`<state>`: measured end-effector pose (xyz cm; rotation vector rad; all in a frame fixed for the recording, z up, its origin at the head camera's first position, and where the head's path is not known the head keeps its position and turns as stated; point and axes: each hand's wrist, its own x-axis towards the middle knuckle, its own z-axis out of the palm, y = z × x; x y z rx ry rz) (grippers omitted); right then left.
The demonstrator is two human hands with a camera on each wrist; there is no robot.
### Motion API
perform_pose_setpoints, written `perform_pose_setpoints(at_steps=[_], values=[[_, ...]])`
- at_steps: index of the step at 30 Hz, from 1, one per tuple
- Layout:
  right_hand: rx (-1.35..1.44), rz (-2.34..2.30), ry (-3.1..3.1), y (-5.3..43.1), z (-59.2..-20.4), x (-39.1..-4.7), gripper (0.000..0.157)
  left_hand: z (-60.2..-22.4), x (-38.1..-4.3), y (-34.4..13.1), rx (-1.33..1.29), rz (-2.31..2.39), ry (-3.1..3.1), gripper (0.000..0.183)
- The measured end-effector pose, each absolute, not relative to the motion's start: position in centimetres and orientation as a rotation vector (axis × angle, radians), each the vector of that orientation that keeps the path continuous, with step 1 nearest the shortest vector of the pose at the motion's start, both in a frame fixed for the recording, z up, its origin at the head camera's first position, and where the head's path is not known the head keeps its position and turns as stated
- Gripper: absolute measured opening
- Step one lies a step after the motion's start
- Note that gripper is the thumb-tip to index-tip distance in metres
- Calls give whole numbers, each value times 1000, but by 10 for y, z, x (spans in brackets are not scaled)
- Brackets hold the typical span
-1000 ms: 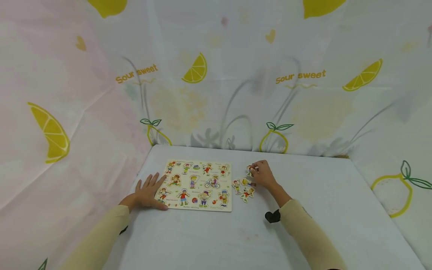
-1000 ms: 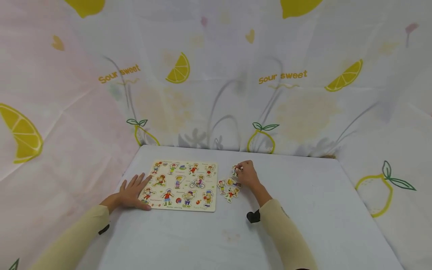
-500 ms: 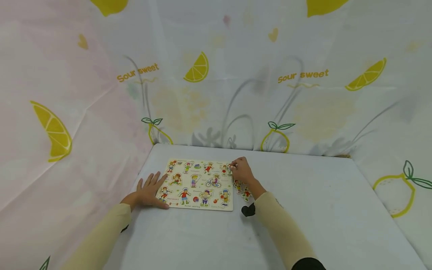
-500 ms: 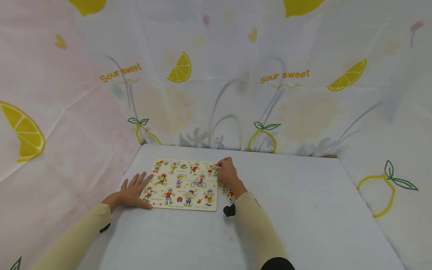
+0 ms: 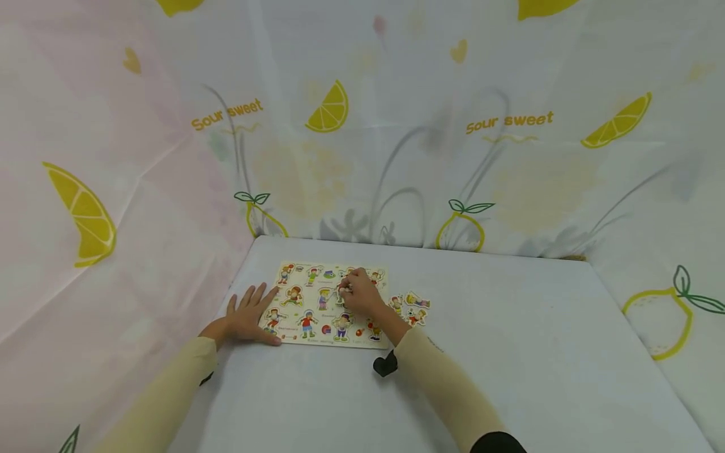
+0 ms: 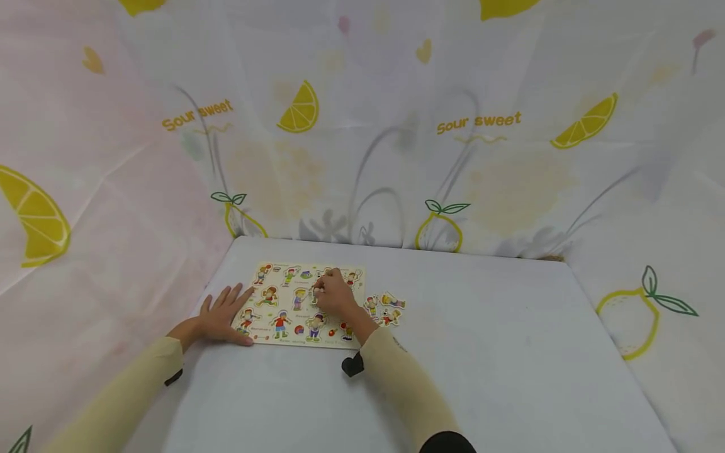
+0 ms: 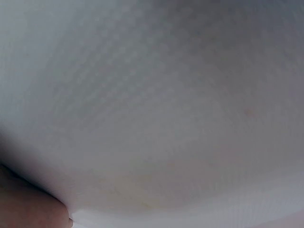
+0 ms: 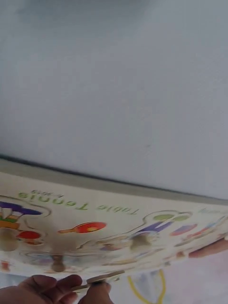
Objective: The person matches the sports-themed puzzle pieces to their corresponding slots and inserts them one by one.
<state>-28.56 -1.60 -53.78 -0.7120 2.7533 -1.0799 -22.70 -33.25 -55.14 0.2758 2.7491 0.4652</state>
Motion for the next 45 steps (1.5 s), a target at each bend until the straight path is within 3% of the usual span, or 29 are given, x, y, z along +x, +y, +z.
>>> perform_pose_setpoints(at_steps=[24,45], values=[[-894,-1006,2769,-72,-550,-236,11,-564,-234,-336,280,447,2775,142],[-945,-829,2894,-77,-553,-232,12,-544,-226,-328,287,480,2739,140]])
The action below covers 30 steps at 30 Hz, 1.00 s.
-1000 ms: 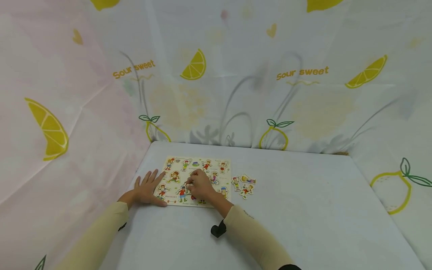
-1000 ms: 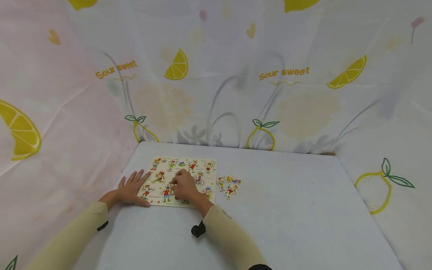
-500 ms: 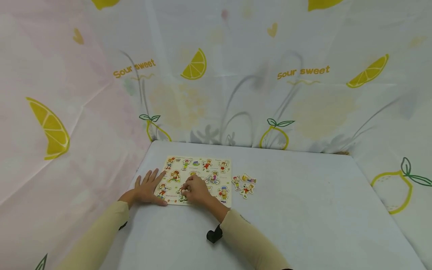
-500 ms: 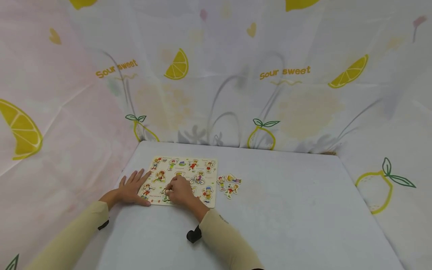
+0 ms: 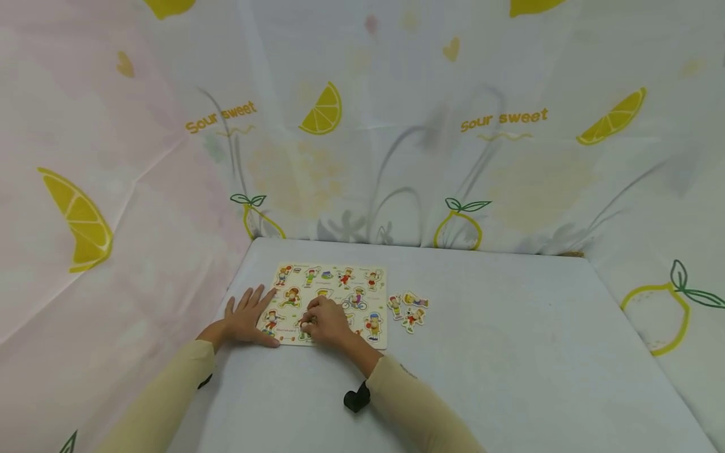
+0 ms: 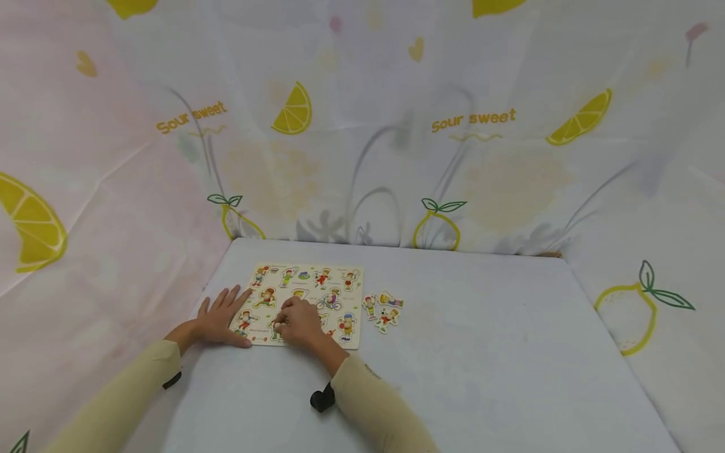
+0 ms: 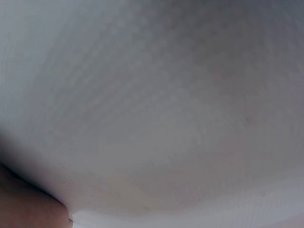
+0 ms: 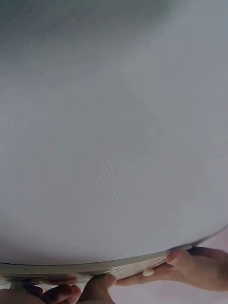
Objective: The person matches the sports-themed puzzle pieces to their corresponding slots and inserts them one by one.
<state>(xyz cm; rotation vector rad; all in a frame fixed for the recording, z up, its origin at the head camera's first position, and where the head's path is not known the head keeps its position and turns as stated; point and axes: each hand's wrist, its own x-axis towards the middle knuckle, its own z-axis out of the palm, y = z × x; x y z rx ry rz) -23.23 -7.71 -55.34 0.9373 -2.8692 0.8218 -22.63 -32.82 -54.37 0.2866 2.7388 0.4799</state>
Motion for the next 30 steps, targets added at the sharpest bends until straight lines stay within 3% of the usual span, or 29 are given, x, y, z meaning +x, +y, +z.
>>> perform_pose_setpoints(at_steps=[30], values=[[987,794,-2882,-74,-552,-233,10,-554,-231,-334,302,477,2752,139]])
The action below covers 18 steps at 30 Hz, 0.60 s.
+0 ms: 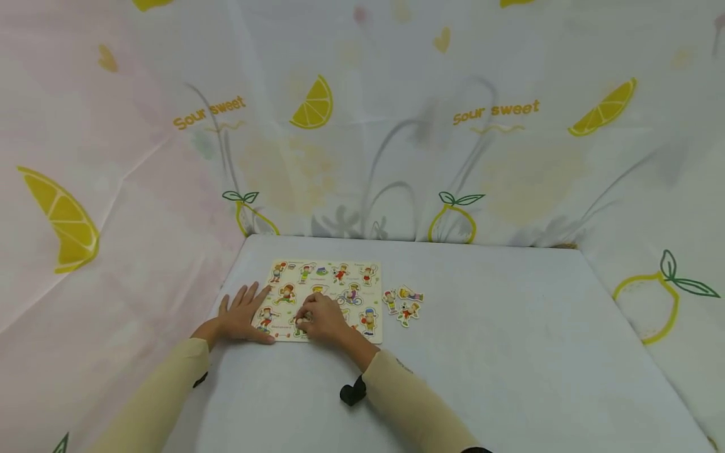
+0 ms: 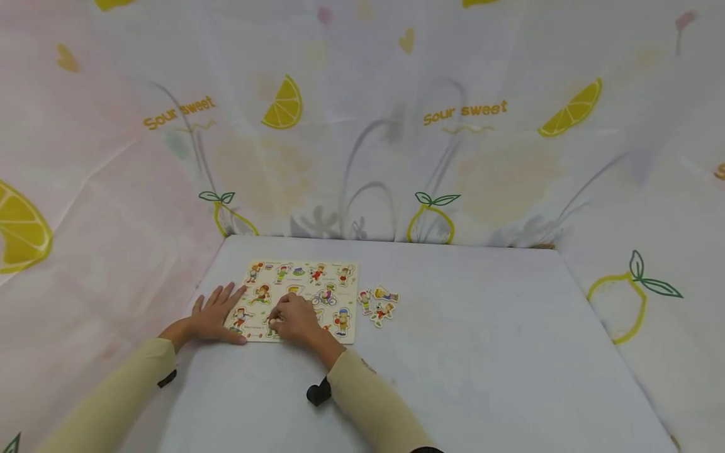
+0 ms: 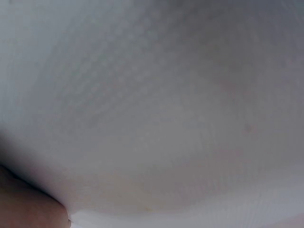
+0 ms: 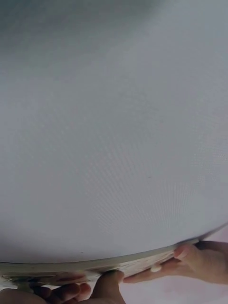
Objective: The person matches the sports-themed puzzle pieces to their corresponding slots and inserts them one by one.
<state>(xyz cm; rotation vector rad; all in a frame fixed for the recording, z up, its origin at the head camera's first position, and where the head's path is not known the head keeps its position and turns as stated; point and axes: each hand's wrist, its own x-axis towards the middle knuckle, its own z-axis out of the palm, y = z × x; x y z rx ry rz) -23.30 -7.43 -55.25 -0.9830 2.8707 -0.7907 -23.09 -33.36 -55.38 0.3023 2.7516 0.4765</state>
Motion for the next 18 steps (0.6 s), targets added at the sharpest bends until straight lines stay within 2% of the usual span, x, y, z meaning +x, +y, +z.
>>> perform_pose_setpoints(at_steps=[4,11,18], values=[[-996,-807,2812,-73,-554,-237,15,-548,-227,-330,304,493,2753,137],[-1027,-830,2711,-63,-548,-236,53,-544,-222,-325,301,502,2754,135],[-1170,-741,2868,-58,-543,-228,75,-541,-222,-325,314,474,2779,134]])
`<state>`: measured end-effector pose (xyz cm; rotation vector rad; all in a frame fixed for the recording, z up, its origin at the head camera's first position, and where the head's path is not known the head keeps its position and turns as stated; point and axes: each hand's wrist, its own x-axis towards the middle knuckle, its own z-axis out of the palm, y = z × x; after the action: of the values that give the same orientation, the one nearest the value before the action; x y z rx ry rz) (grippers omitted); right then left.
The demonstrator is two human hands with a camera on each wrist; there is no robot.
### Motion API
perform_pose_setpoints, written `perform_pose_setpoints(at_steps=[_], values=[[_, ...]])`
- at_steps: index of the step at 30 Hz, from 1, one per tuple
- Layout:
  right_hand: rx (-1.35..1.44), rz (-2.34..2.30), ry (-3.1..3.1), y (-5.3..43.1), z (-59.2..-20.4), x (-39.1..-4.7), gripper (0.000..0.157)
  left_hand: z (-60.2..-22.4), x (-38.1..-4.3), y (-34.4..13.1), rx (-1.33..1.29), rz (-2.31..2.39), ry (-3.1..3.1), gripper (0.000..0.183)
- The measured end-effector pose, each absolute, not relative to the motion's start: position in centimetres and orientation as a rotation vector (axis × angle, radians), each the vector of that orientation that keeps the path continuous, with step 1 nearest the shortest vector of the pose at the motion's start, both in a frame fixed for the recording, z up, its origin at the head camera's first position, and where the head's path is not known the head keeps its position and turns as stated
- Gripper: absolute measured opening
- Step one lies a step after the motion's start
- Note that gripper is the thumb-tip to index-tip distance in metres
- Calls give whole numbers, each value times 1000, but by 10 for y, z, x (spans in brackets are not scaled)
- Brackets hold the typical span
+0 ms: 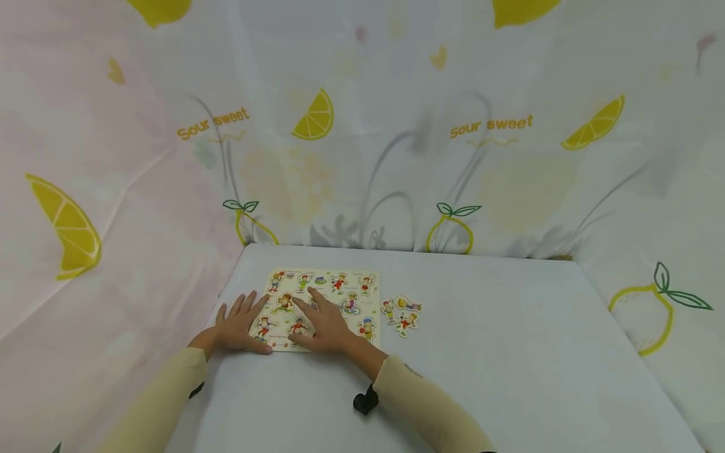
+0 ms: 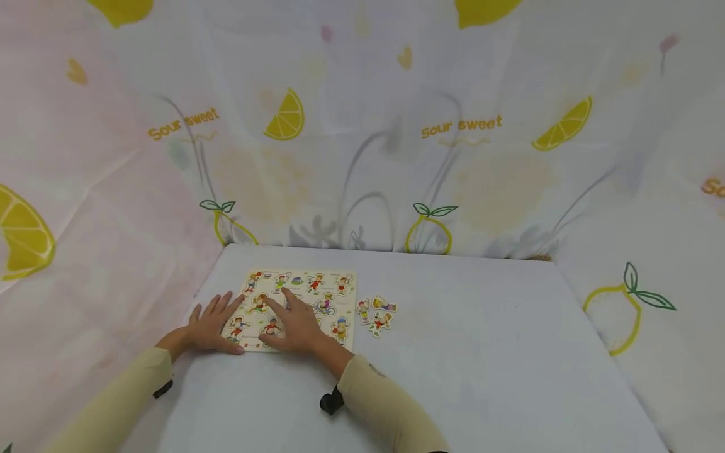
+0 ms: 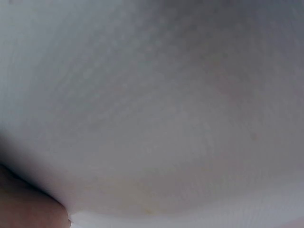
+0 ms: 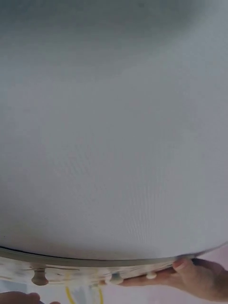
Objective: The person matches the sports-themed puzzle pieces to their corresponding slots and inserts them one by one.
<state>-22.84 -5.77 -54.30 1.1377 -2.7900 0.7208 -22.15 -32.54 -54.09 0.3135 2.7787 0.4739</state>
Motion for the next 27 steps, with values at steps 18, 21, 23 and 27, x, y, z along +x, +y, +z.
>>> perform_pose_setpoints(at_steps=[18,21,23,27], values=[[1137,419,-2887,-28,-543,-239,83,-552,-223,-331,312,495,2780,137],[1144,386,-2879,-19,-544,-243,83,-552,-222,-332,306,496,2777,137],[1150,306,-2870,-13,-545,-246,83,-551,-222,-332,308,502,2773,137],[1151,199,-2877,1,-545,-254,81,-548,-223,-330,305,498,2771,136]])
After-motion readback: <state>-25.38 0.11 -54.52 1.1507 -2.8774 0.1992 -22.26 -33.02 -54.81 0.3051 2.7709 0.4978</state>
